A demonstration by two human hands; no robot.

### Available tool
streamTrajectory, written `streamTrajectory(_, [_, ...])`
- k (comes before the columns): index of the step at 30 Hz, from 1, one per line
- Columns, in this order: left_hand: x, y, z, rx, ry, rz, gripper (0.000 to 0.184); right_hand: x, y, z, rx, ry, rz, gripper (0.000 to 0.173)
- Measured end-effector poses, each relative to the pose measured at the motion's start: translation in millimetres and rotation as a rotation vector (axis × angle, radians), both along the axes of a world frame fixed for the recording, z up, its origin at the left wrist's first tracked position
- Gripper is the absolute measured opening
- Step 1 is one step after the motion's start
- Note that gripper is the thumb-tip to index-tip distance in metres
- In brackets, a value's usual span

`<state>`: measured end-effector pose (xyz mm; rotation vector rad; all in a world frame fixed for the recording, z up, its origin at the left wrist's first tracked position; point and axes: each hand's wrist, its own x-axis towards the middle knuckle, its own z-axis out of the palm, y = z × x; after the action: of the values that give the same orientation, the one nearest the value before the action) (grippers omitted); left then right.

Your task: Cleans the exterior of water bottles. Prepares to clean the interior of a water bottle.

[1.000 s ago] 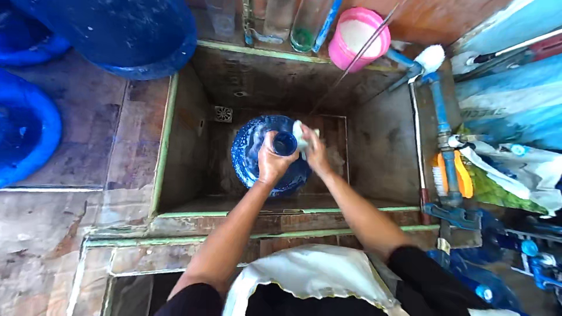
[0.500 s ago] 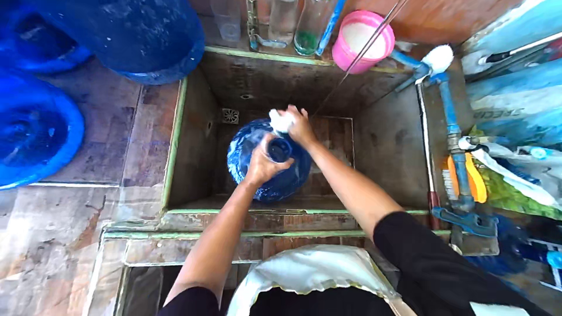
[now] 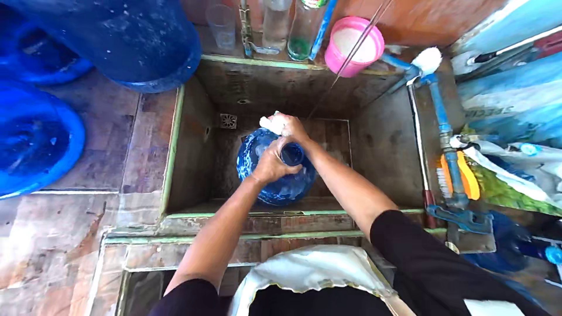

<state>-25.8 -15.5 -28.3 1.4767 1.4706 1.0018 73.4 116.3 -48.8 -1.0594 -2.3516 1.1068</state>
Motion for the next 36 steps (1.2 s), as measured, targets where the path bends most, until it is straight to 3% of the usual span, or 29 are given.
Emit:
streamTrajectory(2, [-25,-4,8,-0.142,0.019,-0.118,0.071,27,-36,-14,0.175,0.053,-0.042,0.037])
streamTrajectory(3, [-28,-9,7,-0.180,-0.005,-0.066,0.071,49,-62,-24,0.267,0.089,-0.050,0.036])
streamTrajectory(5, [-12,-19,0,-0.173,-0.070,0.167,0.074,79,-103,-39,0.408,0.157,-0.118,0.019])
streamTrajectory(7, [18,-26,-8,-0.103,-0.138,0.372,0.076,95,-120,-27,0.247,0.145,-0.181,0.015])
streamTrajectory(9, [19,-20,-5,-0.093,-0.165,0.261,0.073,108,-100,9,-0.155,0.217,-0.297,0.022])
streamTrajectory(10, [14,-16,-3,-0.119,-0.159,0.143,0.072,114,-91,26,-0.253,0.305,-0.362,0.025])
streamTrajectory(11, [10,-10,1,-0.151,-0.141,0.043,0.072,118,-84,44,-0.239,0.395,-0.356,0.027])
streamTrajectory(13, [13,-3,10,-0.210,-0.102,-0.011,0.075,115,-80,71,-0.035,0.463,-0.141,0.028])
streamTrajectory(14, [25,-6,12,-0.234,-0.074,0.038,0.073,106,-83,73,0.082,0.415,-0.013,0.024])
streamTrajectory(16, [59,-13,8,-0.228,0.005,0.225,0.052,80,-84,63,0.329,0.225,0.166,0.020])
streamTrajectory(18, [80,-15,8,-0.251,0.066,0.396,0.050,59,-80,60,0.455,0.036,0.205,0.022])
streamTrajectory(22, [72,-21,9,-0.264,0.162,0.388,0.062,33,-86,79,0.341,-0.268,0.069,0.030])
streamTrajectory(25, [42,-14,23,-0.367,0.142,0.130,0.056,18,-66,99,0.077,-0.448,-0.012,0.037])
streamTrajectory(27, [24,-2,36,-0.319,0.118,-0.005,0.044,20,-50,94,-0.074,-0.264,-0.056,0.032])
streamTrajectory(29, [27,0,32,-0.230,0.034,0.081,0.055,40,-53,73,-0.138,0.131,-0.049,0.024])
streamTrajectory(30, [36,-3,24,-0.217,-0.021,0.174,0.065,50,-57,67,-0.142,0.222,-0.030,0.028])
streamTrajectory(31, [51,-6,14,-0.209,-0.047,0.267,0.067,58,-61,67,-0.105,0.196,-0.032,0.030])
streamTrajectory(33, [78,-8,9,-0.235,-0.037,0.301,0.060,59,-61,87,-0.028,-0.176,-0.063,0.034])
streamTrajectory(35, [80,1,17,-0.267,0.009,0.140,0.056,46,-52,110,-0.018,-0.560,-0.074,0.038])
streamTrajectory(36, [74,10,22,-0.254,0.027,0.041,0.057,42,-39,112,-0.043,-0.607,-0.065,0.040])
